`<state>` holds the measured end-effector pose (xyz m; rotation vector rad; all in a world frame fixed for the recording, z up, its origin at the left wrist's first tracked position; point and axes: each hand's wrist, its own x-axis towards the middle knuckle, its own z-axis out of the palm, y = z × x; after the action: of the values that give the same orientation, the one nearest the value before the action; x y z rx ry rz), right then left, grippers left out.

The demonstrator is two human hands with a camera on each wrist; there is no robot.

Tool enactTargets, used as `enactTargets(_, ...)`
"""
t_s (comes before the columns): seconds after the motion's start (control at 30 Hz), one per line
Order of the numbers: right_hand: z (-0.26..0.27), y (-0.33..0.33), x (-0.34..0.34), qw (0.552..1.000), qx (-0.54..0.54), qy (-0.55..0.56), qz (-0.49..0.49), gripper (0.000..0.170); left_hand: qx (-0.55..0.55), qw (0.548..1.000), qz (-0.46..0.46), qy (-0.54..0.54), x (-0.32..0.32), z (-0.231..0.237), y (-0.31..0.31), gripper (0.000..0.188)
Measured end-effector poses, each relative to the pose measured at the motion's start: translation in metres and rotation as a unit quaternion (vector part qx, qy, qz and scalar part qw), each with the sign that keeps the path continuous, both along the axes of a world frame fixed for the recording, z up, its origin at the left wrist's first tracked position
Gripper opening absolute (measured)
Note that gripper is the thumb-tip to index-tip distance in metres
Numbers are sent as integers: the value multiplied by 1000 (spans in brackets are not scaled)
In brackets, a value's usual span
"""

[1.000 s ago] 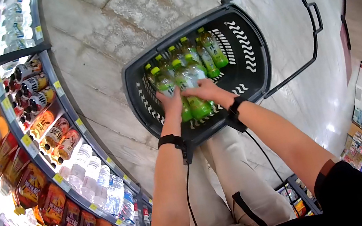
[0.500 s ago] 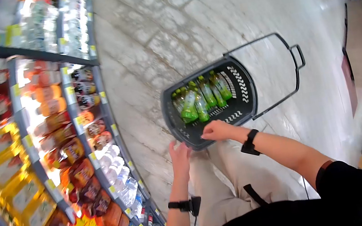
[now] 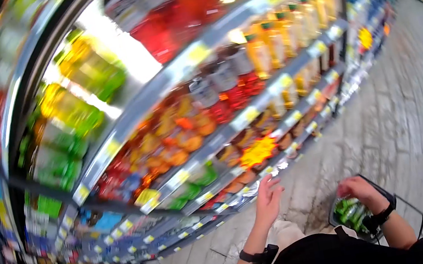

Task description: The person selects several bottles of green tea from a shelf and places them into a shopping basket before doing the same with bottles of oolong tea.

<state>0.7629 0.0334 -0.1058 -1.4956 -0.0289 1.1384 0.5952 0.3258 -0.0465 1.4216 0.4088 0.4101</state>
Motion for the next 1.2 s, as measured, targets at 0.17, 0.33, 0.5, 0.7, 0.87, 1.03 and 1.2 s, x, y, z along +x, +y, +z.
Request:
enactTargets(0.17, 165, 186, -2, 980, 146, -128, 46, 20, 59, 994, 53, -71, -45, 110, 96, 33)
enactTargets(0.33, 323, 292, -50, 891, 344, -268, 126, 12, 340, 923, 109, -143, -100, 252, 178, 30)
enactTargets(0.5, 422, 339, -76, 855, 408, -260, 184, 25, 612, 763, 174, -116, -105, 380, 233, 38)
enactTargets(0.7, 451, 371, -75, 814, 494, -272, 135, 18, 771, 582, 246, 82, -48, 459, 294, 61)
enactTargets(0.87, 448, 382, -51, 775, 573, -201, 177, 14, 722, 460, 380, 349, 1, 505, 341, 90)
enactTargets(1.03, 448, 399, -41, 772, 562, -211, 207, 17, 745, 500, 365, 249, 6, 520, 391, 67)
enactTargets(1.2, 451, 438, -31, 763, 468, -382, 232, 40, 727, 598, 307, 142, -14, 516, 363, 41)
